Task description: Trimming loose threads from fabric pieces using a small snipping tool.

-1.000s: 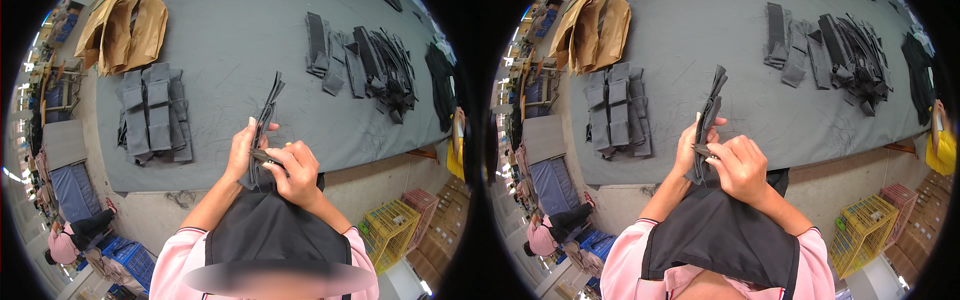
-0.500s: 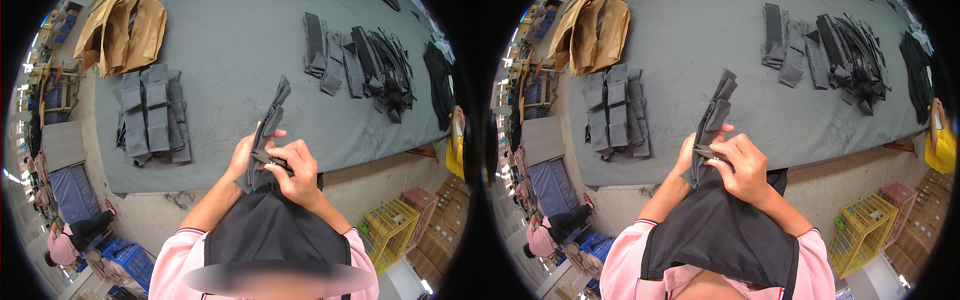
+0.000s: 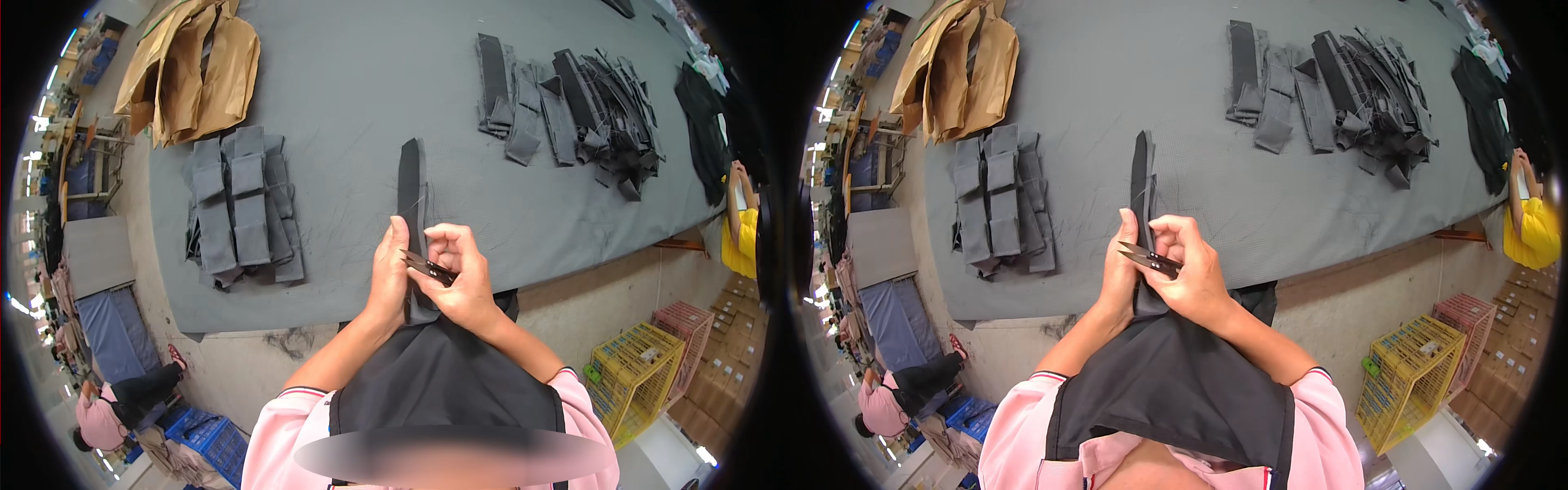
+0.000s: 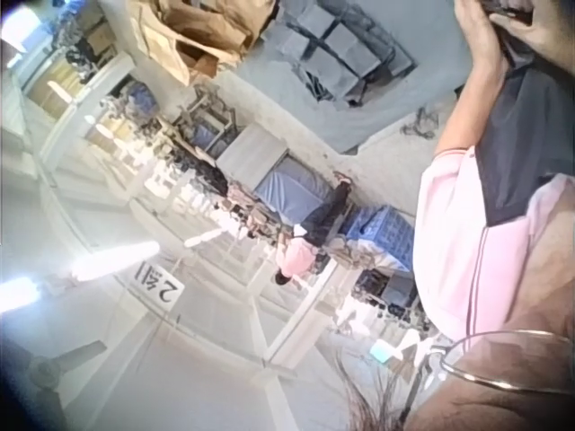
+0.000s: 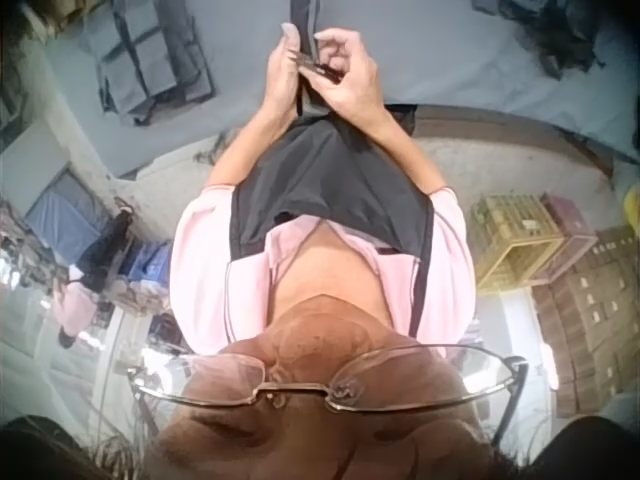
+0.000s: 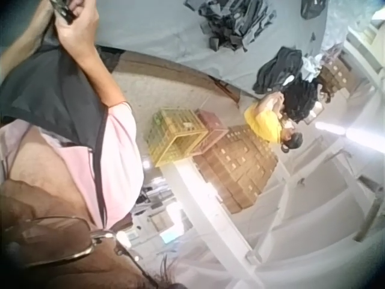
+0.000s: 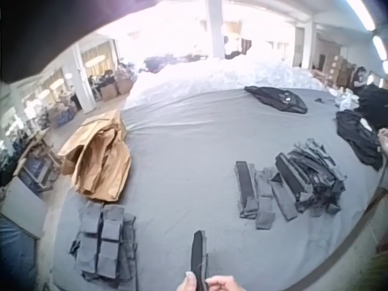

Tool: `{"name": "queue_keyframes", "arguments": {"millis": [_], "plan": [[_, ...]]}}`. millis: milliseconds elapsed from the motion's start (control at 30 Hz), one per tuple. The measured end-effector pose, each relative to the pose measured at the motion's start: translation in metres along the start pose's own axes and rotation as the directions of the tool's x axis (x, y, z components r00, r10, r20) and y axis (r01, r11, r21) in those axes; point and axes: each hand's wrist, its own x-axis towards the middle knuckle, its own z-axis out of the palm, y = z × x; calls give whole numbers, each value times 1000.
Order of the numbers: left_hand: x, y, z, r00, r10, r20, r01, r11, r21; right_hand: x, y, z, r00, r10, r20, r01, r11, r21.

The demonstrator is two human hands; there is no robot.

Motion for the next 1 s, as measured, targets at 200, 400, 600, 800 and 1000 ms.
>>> {"name": "queue_keyframes", "arguments": {"millis": [200, 400, 600, 800, 1000], "plan": [[-1, 16, -3, 977, 97, 191, -58, 978, -202, -12, -4, -14, 994, 58, 88, -63, 996, 57], [1, 16, -12, 961, 46, 272, 10, 980, -201, -4, -16, -36, 917, -355, -181, 219, 828, -516], [-3, 18, -8, 967, 43, 253, -15, 994, -111, 8, -18, -40, 883, -467, -41, 290, 612, -736], [-6, 21, -8, 975, 32, 221, -18, 998, -67, 6, -17, -38, 902, -428, -65, 269, 672, -690], [-8, 20, -3, 976, 30, 216, -30, 1000, -3, 7, -14, -37, 883, -462, -83, 268, 642, -718]]}}
